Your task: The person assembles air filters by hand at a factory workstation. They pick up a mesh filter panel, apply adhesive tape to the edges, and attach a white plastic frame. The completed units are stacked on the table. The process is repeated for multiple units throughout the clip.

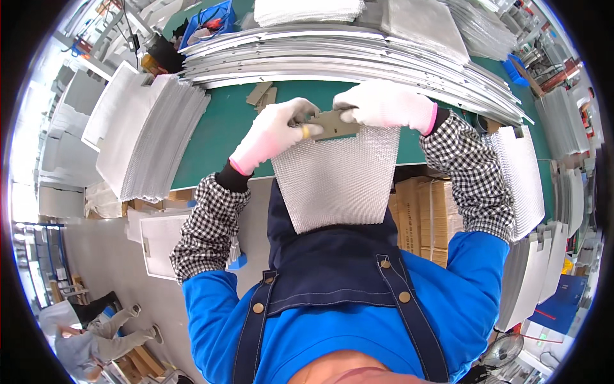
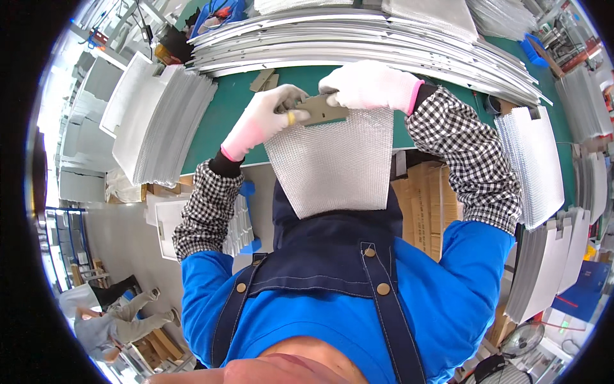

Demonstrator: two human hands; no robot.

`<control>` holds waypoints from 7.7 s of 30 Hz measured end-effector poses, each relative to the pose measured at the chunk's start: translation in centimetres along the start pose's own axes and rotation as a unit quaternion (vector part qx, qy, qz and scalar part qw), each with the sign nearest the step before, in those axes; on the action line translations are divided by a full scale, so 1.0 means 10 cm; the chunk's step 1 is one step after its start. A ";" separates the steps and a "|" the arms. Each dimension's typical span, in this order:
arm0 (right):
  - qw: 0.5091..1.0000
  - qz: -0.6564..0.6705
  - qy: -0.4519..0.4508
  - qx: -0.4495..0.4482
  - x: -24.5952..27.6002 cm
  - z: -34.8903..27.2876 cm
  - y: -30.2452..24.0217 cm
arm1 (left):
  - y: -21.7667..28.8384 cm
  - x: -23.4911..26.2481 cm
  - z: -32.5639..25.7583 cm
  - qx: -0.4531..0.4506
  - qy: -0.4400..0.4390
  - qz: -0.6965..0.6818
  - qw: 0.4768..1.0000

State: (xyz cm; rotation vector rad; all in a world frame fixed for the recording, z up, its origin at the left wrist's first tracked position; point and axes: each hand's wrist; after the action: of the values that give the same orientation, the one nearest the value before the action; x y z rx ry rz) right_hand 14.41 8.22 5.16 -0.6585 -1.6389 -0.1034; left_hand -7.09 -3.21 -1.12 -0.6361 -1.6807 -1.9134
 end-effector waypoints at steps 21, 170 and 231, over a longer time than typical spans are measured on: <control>0.991 0.129 -0.015 0.012 -0.21 -0.11 0.27 | 0.34 -0.14 0.61 -0.045 -0.337 0.172 0.924; 0.997 0.061 0.029 0.041 -0.17 -0.48 0.52 | 0.41 0.45 -0.97 -0.207 0.251 0.294 0.899; 0.483 0.762 0.430 -0.033 -2.08 -0.84 0.36 | 0.08 -0.07 -0.65 0.120 0.193 -0.311 0.923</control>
State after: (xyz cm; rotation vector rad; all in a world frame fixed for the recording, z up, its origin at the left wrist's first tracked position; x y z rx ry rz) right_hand 24.12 0.20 -13.74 -1.5676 0.3356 0.7150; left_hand -6.15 -9.68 -1.74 0.4089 -1.9365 -1.9979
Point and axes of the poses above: each hand's wrist, its own z-axis towards the middle knuckle, its own x-axis out of the back of the hand, y = z × x, and after that the axes turned 5 degrees about y, right-handed
